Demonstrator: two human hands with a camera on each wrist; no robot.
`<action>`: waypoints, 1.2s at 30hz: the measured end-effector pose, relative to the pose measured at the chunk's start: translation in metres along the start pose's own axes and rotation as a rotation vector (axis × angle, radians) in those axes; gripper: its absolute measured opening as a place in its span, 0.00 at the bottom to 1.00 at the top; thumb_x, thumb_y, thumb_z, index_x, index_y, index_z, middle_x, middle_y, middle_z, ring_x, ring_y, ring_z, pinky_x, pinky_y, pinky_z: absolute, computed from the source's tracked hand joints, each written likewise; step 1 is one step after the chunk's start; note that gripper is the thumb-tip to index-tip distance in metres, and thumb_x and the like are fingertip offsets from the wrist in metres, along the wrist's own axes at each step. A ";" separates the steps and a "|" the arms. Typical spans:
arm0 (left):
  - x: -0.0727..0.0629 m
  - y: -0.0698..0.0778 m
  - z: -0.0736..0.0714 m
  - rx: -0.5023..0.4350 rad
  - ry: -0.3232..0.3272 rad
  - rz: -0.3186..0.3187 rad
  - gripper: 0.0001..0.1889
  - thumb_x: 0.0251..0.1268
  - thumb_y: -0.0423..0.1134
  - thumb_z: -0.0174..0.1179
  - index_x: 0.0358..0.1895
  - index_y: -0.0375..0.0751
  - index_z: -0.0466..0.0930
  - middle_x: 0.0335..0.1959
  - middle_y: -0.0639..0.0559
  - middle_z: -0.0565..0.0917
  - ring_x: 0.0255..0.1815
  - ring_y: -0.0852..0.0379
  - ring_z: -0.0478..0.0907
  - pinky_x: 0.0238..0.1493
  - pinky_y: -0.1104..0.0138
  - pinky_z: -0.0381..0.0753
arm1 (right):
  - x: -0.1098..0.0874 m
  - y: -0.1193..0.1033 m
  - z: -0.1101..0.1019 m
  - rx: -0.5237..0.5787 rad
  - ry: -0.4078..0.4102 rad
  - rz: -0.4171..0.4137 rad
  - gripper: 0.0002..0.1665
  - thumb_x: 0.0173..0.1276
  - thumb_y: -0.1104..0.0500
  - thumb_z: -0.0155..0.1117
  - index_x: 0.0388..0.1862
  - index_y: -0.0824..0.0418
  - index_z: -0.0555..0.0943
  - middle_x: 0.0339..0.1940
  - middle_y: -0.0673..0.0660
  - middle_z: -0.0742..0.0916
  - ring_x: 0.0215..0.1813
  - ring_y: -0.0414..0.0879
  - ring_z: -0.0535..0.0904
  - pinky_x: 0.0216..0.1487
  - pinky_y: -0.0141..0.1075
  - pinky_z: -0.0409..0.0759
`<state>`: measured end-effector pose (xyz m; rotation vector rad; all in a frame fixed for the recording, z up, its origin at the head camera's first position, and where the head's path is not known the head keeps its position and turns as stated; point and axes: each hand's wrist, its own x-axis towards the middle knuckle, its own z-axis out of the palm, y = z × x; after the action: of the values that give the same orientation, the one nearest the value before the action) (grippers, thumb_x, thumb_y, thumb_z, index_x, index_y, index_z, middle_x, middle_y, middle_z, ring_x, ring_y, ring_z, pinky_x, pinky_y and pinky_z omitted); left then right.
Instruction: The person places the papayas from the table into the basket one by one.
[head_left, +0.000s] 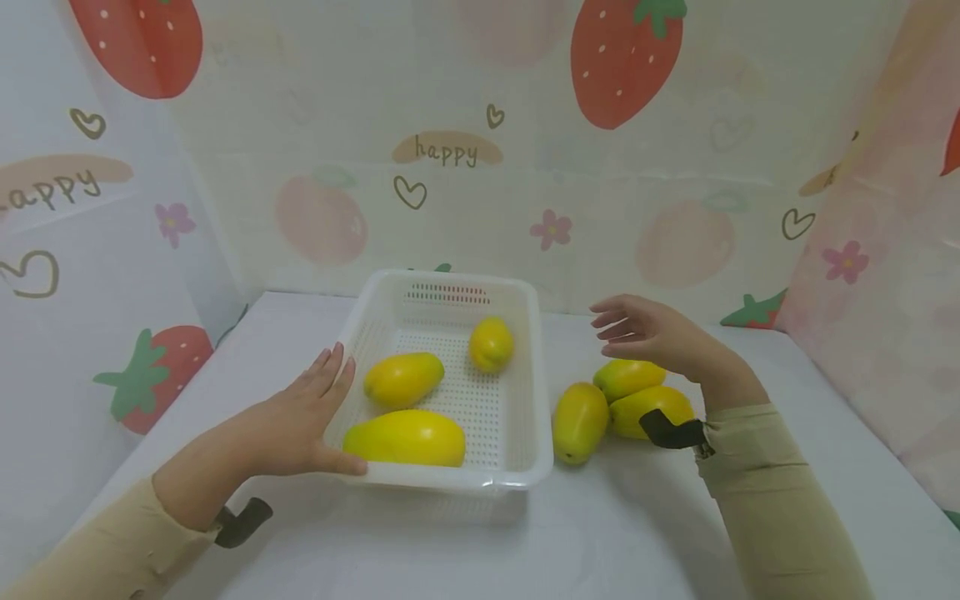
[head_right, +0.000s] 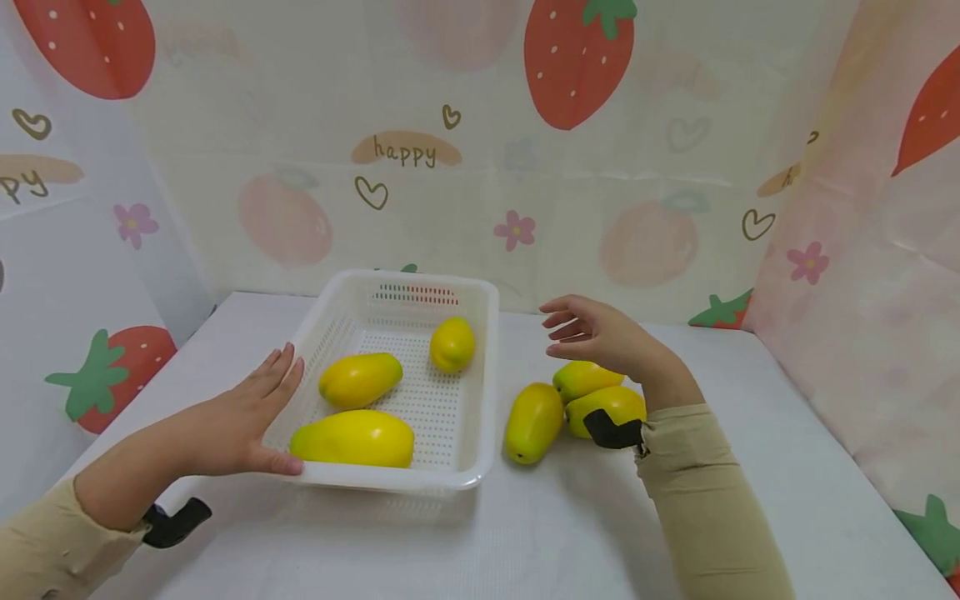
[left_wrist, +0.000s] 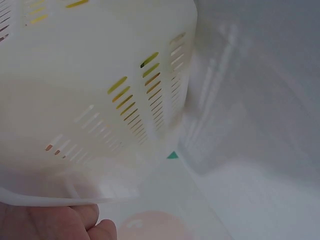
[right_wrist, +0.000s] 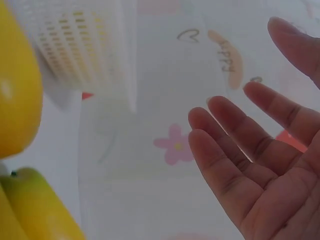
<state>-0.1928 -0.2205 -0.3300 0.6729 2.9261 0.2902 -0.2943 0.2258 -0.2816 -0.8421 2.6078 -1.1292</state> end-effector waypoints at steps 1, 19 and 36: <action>0.000 0.000 0.000 0.000 0.000 0.001 0.67 0.36 0.81 0.48 0.71 0.31 0.35 0.72 0.37 0.31 0.72 0.39 0.30 0.66 0.45 0.45 | -0.004 0.002 -0.002 -0.004 0.002 0.007 0.30 0.62 0.54 0.63 0.62 0.55 0.67 0.55 0.57 0.77 0.55 0.51 0.76 0.55 0.45 0.74; 0.000 0.002 0.001 0.022 -0.008 -0.032 0.68 0.33 0.82 0.47 0.71 0.33 0.37 0.73 0.38 0.32 0.72 0.40 0.32 0.66 0.44 0.47 | -0.054 0.042 -0.013 -0.064 0.047 0.133 0.31 0.61 0.51 0.63 0.61 0.57 0.67 0.57 0.64 0.76 0.56 0.58 0.74 0.54 0.50 0.74; 0.001 0.000 0.003 0.016 -0.009 -0.049 0.69 0.32 0.83 0.47 0.72 0.34 0.36 0.73 0.39 0.32 0.72 0.41 0.32 0.66 0.45 0.47 | -0.077 0.076 -0.009 -0.036 0.086 0.184 0.31 0.64 0.54 0.61 0.63 0.62 0.65 0.57 0.68 0.75 0.58 0.63 0.71 0.53 0.54 0.72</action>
<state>-0.1930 -0.2193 -0.3326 0.6013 2.9348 0.2587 -0.2665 0.3166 -0.3346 -0.5576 2.7161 -1.0945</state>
